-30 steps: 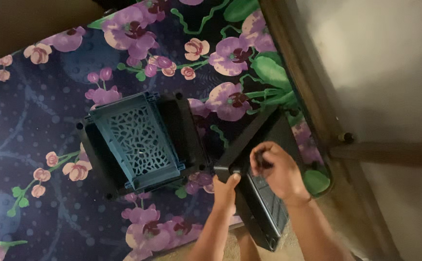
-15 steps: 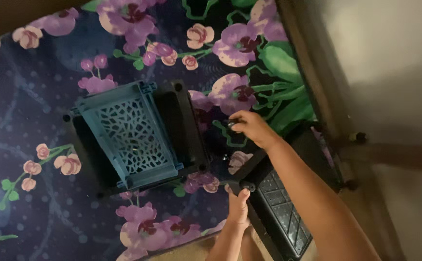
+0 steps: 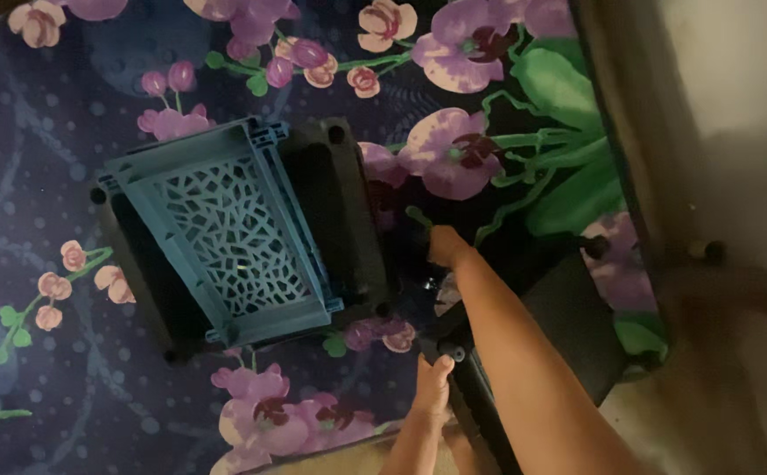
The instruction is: The person assembles a small plastic stool by inserting side panels into a base tray and then placing a top panel on the assembled frame. The person handles the parts one at a time and secures them by hand.
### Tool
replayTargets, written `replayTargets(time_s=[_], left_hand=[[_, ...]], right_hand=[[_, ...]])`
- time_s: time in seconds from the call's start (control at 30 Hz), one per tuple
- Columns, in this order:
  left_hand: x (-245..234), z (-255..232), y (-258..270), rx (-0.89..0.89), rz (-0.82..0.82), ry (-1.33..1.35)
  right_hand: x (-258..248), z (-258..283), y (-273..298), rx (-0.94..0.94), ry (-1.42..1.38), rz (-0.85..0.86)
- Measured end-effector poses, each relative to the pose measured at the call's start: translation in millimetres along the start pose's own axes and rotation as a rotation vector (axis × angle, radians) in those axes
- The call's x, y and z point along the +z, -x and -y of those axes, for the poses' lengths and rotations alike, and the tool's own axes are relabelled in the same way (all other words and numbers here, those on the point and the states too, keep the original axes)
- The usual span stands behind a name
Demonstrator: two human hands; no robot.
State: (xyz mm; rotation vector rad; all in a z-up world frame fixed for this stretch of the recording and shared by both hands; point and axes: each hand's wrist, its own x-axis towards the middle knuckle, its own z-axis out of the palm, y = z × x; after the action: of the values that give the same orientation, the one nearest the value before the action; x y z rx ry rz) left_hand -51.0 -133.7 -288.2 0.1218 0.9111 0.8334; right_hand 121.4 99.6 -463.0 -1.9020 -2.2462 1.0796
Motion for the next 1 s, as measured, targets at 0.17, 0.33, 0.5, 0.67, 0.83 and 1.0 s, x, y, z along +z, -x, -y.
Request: replayTargets(time_s=[0.17, 0.33, 0.5, 0.67, 0.83, 1.0], left_hand=[[-11.6, -1.4, -14.1, -0.242, -0.274, 0.055], [-14.6, -4.4, -5.4, -0.133, 0.014, 0.071], [-12.6, -20.5, -6.6, -0.044, -0.092, -0.114], [-10.3, -33.2, -9.7, -0.117, -0.098, -0.125], [8.9, -50.1, -14.1, -0.157, -0.092, -0.140], [42.8, -63.6, 4.9, -0.106, 0.147, -0.005]], right_hand=[[7.6, 0.3, -6.9, 0.074, 0.032, -0.037], [-6.0, 4.3, 3.7, 0.097, 0.035, -0.018], [-87.3, 35.8, 45.4, 0.089, -0.137, -0.096], [-182.9, 106.7, 139.3, 0.055, -0.511, -0.456], [-235.3, 187.0, 254.4, 0.236, -0.544, -0.537], [-247.4, 237.3, 315.8, 0.031, -0.518, -0.503]])
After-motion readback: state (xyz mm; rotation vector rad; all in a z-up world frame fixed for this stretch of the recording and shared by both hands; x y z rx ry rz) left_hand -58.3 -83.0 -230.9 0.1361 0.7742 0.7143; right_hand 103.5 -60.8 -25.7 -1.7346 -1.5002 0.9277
